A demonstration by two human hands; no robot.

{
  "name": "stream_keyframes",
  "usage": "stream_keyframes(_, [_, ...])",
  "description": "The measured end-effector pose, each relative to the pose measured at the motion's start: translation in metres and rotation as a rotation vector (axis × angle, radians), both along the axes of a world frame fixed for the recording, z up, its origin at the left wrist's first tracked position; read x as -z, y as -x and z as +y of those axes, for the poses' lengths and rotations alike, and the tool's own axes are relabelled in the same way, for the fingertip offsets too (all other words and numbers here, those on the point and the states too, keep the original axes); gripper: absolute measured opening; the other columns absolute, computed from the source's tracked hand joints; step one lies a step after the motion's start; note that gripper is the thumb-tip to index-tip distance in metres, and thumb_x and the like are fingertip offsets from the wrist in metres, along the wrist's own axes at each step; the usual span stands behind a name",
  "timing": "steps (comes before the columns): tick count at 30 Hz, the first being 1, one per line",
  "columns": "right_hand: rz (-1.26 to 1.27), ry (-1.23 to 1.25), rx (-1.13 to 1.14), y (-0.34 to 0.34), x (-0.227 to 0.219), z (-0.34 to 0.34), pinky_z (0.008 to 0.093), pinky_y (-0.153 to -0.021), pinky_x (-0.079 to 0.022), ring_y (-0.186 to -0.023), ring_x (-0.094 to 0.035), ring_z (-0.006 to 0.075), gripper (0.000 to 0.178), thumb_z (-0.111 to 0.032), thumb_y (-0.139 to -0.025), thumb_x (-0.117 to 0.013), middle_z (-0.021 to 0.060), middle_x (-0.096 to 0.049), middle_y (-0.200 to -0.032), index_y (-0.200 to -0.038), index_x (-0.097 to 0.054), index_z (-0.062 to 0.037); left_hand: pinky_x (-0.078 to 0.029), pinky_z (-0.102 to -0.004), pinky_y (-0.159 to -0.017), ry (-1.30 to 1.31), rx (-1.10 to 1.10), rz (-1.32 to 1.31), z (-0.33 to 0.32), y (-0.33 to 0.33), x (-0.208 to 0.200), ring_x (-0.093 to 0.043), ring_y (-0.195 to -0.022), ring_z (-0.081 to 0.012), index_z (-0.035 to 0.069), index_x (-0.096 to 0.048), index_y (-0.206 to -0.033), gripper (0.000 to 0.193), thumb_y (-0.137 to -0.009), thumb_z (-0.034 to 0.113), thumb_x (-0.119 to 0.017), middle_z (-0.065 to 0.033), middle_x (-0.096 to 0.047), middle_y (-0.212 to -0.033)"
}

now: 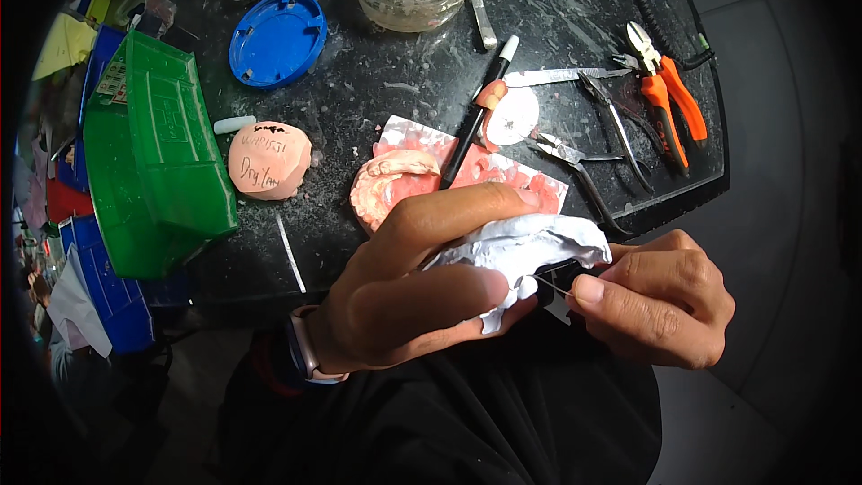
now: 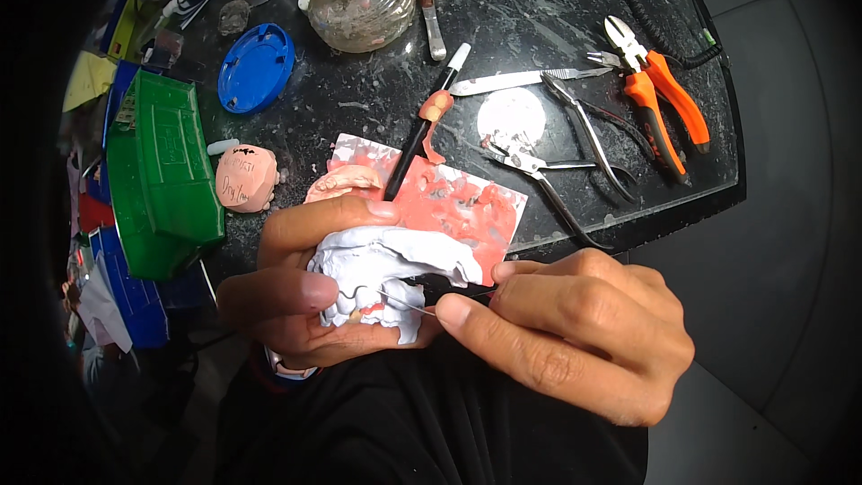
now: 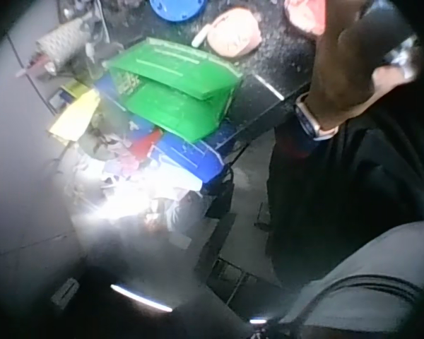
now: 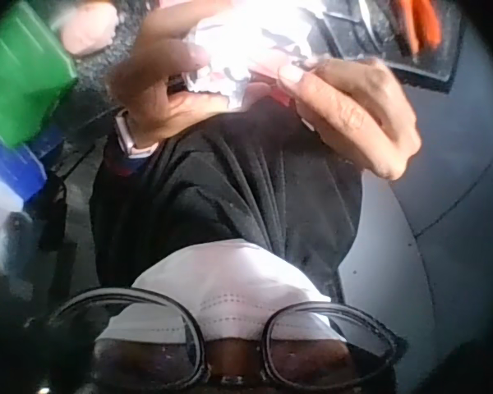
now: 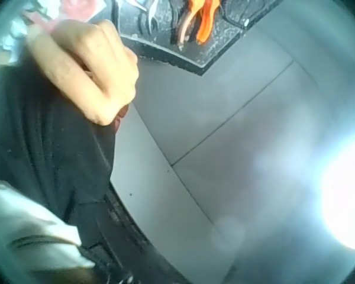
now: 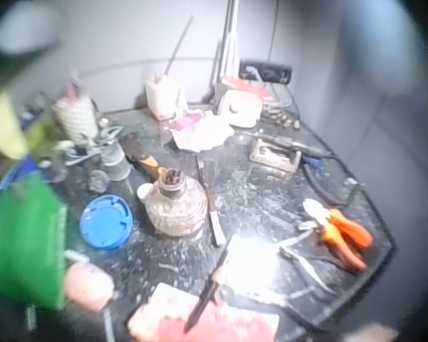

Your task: The person bends a thin metal wire using pliers and then places the wire against a white dental cast. The person repeatedly trims and shapes the wire with the pliers while checking the fit against the cast.

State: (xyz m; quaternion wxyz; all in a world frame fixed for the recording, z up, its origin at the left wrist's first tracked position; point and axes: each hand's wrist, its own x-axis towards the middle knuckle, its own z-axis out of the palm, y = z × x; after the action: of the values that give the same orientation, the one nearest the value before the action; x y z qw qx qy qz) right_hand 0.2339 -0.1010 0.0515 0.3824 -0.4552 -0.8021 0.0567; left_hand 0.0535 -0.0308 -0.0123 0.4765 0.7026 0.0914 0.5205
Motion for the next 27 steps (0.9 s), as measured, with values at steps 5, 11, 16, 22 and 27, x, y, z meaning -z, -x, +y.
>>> stream_keyframes(5, [0.064,0.026,-0.022,-0.004,0.004,0.004,0.0181,-0.042,-0.038,-0.052,-0.049,0.0080,0.031,-0.001,-0.055,-0.080,0.0033,-0.054,-0.066,-0.084,-0.070,-0.0040,-0.054,-0.0349,-0.073,-0.023,-0.009,0.002,0.001,0.000,0.002,-0.058,-0.097,-0.0326,0.009,-0.044,-0.111,0.061,-0.061,-0.003,-0.078,-0.0253,-0.050,-0.114])
stream_keyframes(11, [0.040,0.010,-0.011,-0.006,0.004,0.009,0.0188,-0.042,-0.038,-0.057,-0.048,0.0080,0.033,-0.021,-0.057,-0.084,0.0021,-0.051,-0.066,-0.082,-0.069,-0.0059,-0.054,-0.0365,-0.072,-0.090,-0.006,0.010,0.002,0.003,0.004,-0.059,-0.094,-0.0327,0.006,-0.047,-0.108,0.056,-0.062,-0.003,-0.078,-0.0268,-0.050,-0.113])
stream_keyframes(16, [-0.014,-0.179,0.091,-0.003,-0.001,0.012,0.0199,-0.045,-0.036,-0.056,-0.042,0.0102,0.048,-0.046,-0.056,-0.081,-0.0011,-0.045,-0.068,-0.082,-0.061,-0.0104,-0.055,-0.0364,-0.071,-0.118,-0.081,-0.030,0.001,-0.004,0.007,-0.060,-0.092,-0.0328,0.006,-0.048,-0.107,0.052,-0.064,-0.003,-0.076,-0.0273,-0.051,-0.110])
stream_keyframes(22, [-0.217,-0.188,0.179,0.009,-0.001,0.009,0.0207,-0.045,-0.027,-0.057,-0.043,0.0086,0.043,-0.030,-0.053,-0.084,-0.0007,-0.049,-0.067,-0.086,-0.064,-0.0117,-0.055,-0.0352,-0.069,-0.198,-0.166,-0.049,0.002,-0.008,0.010,-0.060,-0.090,-0.0318,0.007,-0.046,-0.109,0.059,-0.061,-0.002,-0.079,-0.0259,-0.052,-0.109])
stream_keyframes(27, [-0.209,-0.203,0.198,0.013,0.000,0.010,0.0201,-0.044,-0.026,-0.055,-0.043,0.0078,0.034,-0.021,-0.053,-0.083,-0.0008,-0.052,-0.064,-0.080,-0.067,-0.0113,-0.056,-0.0341,-0.068,-0.196,-0.192,-0.035,0.001,-0.009,0.009,-0.060,-0.091,-0.0309,0.009,-0.045,-0.112,0.064,-0.060,-0.002,-0.081,-0.0242,-0.051,-0.109])
